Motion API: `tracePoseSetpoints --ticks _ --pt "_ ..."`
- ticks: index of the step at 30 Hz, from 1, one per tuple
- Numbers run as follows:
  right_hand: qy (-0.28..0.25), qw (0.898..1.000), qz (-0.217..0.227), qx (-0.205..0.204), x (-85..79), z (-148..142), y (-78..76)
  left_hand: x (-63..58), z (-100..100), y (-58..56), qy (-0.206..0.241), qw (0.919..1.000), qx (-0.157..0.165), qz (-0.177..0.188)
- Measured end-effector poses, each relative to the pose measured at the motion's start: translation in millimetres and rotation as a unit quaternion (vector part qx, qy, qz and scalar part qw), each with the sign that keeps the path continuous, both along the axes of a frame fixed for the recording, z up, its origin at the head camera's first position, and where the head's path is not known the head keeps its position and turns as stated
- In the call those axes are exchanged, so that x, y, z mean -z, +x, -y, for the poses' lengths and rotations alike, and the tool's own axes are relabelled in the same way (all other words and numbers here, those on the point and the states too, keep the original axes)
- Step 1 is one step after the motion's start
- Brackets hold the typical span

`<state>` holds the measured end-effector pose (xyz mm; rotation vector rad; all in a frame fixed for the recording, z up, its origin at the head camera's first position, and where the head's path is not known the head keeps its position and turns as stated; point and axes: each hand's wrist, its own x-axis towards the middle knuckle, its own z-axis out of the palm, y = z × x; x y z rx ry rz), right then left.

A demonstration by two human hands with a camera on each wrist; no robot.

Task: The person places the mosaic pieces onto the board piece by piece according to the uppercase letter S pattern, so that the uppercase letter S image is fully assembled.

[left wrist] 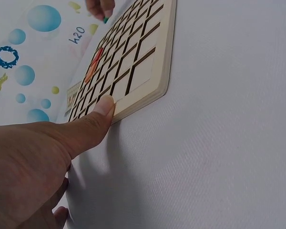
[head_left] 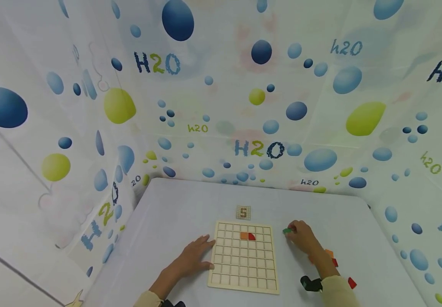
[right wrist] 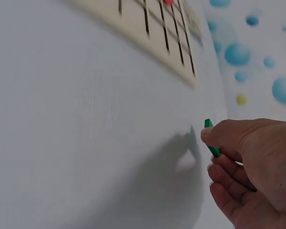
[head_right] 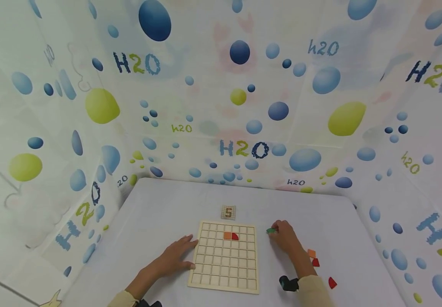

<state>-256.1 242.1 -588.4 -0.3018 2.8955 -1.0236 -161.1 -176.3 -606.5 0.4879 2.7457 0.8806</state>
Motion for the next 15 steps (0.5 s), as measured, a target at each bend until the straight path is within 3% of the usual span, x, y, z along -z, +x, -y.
tracePoseSetpoints --ticks 8,15 --pt "-0.027 0.997 0.011 -0.068 -5.7 86 0.5 0.1 -1 -0.7 -0.008 1.0 0.0 0.005" --pt "-0.019 0.988 -0.019 -0.151 -4.8 133 2.5 -2.3 -1 0.0 -0.016 0.9999 -0.002 0.001"
